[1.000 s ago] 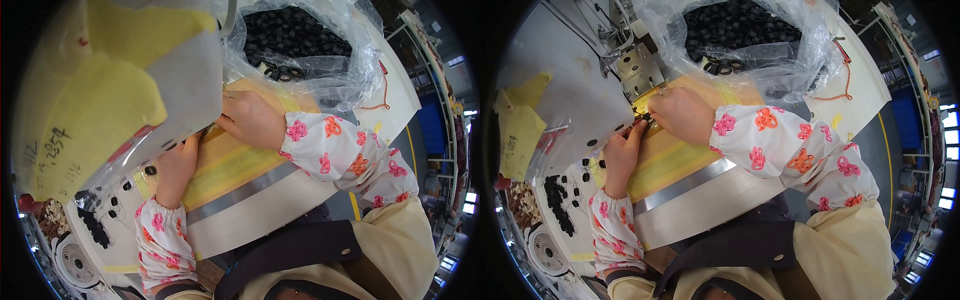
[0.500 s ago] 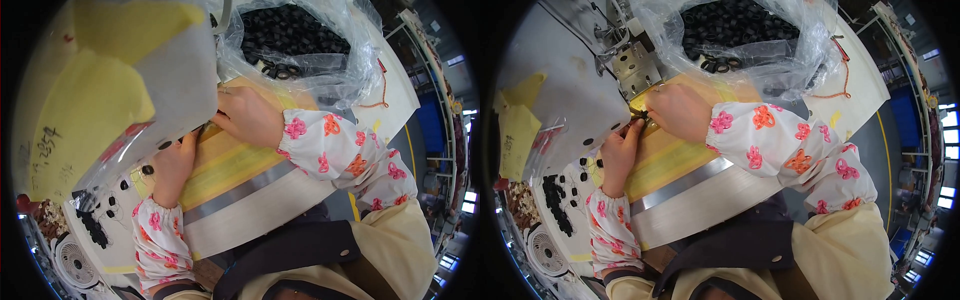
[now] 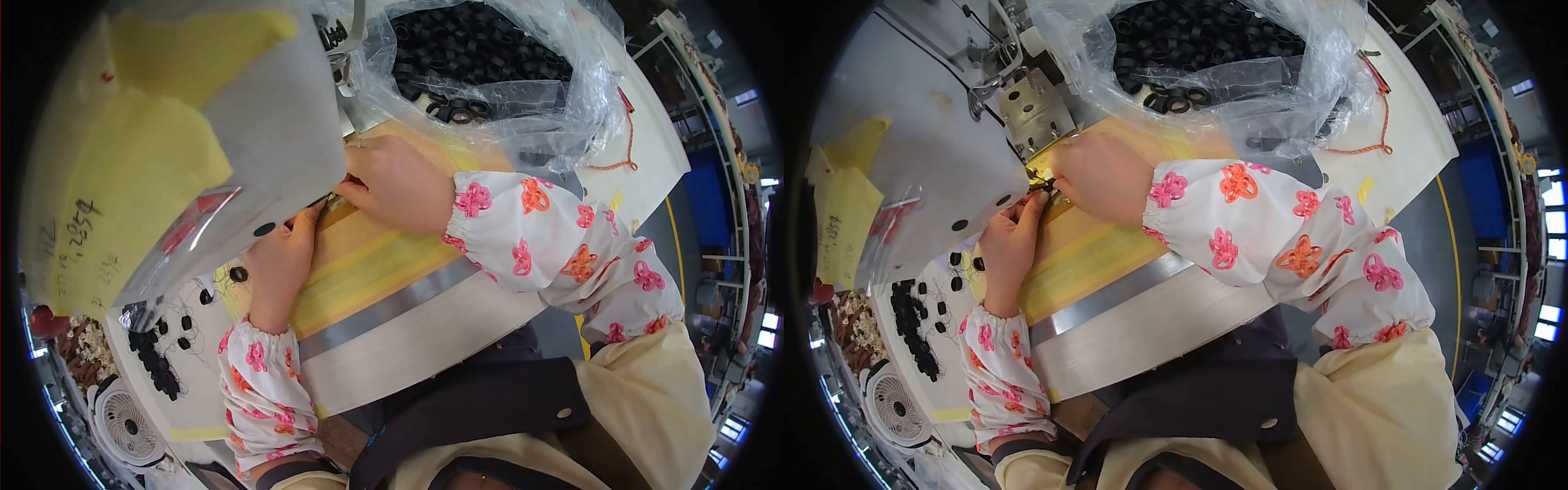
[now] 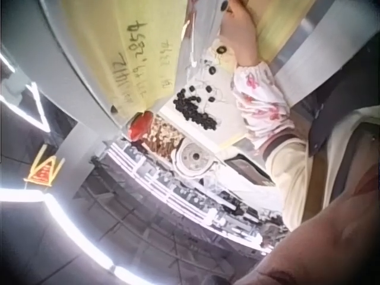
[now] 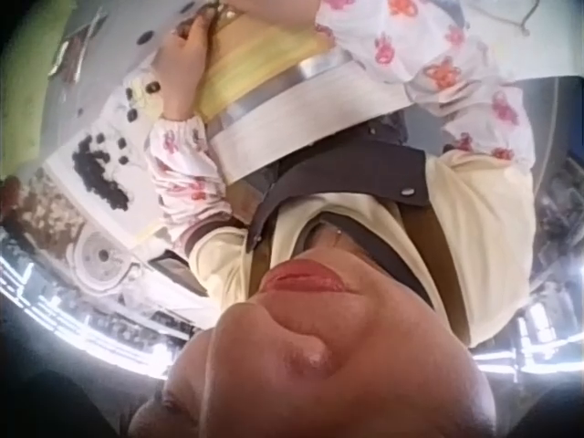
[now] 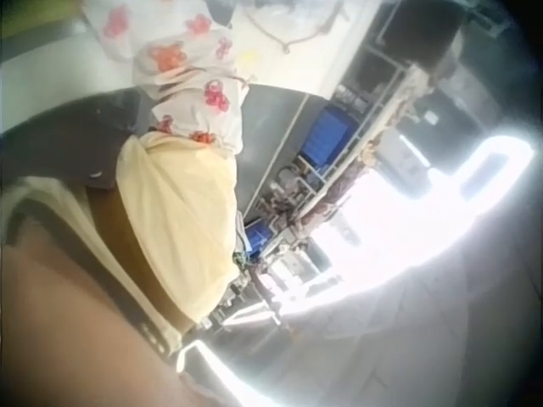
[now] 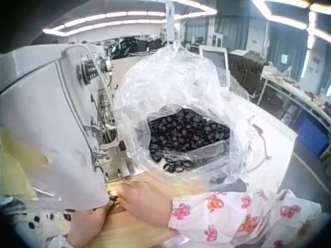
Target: Threading and attaching small components to leather straps using a workstation machine in an industrial setting.
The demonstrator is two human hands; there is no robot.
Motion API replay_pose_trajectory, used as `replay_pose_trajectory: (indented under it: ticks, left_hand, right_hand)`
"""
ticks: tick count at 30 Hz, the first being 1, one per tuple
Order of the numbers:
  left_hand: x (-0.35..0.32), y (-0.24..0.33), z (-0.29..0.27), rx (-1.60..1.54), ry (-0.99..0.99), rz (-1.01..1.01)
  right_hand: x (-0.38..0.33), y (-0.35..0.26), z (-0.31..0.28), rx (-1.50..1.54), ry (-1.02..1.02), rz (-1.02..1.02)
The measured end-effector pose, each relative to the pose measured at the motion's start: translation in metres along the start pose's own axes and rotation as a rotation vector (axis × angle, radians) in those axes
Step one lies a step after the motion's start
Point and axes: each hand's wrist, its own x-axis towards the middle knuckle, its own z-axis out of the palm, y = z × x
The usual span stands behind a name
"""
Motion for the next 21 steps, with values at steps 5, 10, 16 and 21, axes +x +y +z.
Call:
replay_pose_trajectory:
  ticks: [5,10,16,21]
  left_hand:
    - [0.001,0.003,0.004,0.022,0.027,0.106]
    - [0.000,0.016,0.003,0.039,-0.002,0.026]
    - [-0.020,0.010,-0.007,0.084,0.011,0.304]
    - [-0.046,-0.036,-0.062,0.179,0.128,0.091]
  right_hand:
    - [-0.002,0.001,-0.005,0.052,-0.039,0.073]
    - [-0.005,0.005,-0.003,0.059,0.020,0.008]
    - [0.002,-0.004,-0.031,0.008,-0.014,0.025]
    - [0.022,0.037,-0.087,-0.404,0.222,0.006]
